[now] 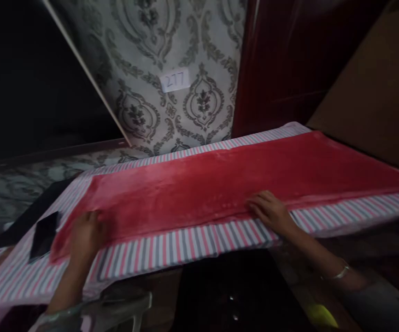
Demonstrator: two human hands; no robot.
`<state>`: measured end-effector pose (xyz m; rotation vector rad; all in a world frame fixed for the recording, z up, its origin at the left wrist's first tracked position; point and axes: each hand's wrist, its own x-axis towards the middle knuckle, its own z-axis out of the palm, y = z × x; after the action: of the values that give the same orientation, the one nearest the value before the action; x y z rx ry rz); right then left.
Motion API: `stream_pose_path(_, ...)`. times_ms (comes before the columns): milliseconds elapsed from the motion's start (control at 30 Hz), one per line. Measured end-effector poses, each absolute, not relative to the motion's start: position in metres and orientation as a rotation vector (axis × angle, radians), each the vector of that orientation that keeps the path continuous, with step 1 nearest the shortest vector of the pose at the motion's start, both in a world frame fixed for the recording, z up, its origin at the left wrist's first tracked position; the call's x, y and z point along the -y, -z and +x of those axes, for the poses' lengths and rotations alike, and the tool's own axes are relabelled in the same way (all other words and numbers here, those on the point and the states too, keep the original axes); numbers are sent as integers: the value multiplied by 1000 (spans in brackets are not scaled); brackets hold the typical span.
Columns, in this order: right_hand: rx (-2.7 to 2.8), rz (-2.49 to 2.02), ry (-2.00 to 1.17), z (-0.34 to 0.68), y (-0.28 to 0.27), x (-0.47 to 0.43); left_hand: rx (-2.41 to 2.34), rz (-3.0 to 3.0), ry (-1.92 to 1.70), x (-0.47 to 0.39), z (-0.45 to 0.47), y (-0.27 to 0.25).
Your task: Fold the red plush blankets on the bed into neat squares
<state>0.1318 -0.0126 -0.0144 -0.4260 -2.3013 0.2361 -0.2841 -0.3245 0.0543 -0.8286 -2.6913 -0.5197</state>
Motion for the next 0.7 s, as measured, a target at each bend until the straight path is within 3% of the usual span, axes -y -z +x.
stream_pose_path(133, 2294, -677, -129, 191, 23, -16, 2442, -1787, 466, 252, -213, -36)
stream_pose_path(267, 2383, -737, -32, 219, 27, -24, 2100, -2317, 431, 184, -124, -27)
stream_pose_path(433, 2401, -739, 5, 222, 31, -37, 1952, -2440, 304, 124, -59, -18)
stream_pose_path(700, 2298, -800, 77, 221, 35, -49, 1994, -2344, 155, 100, -43, -3)
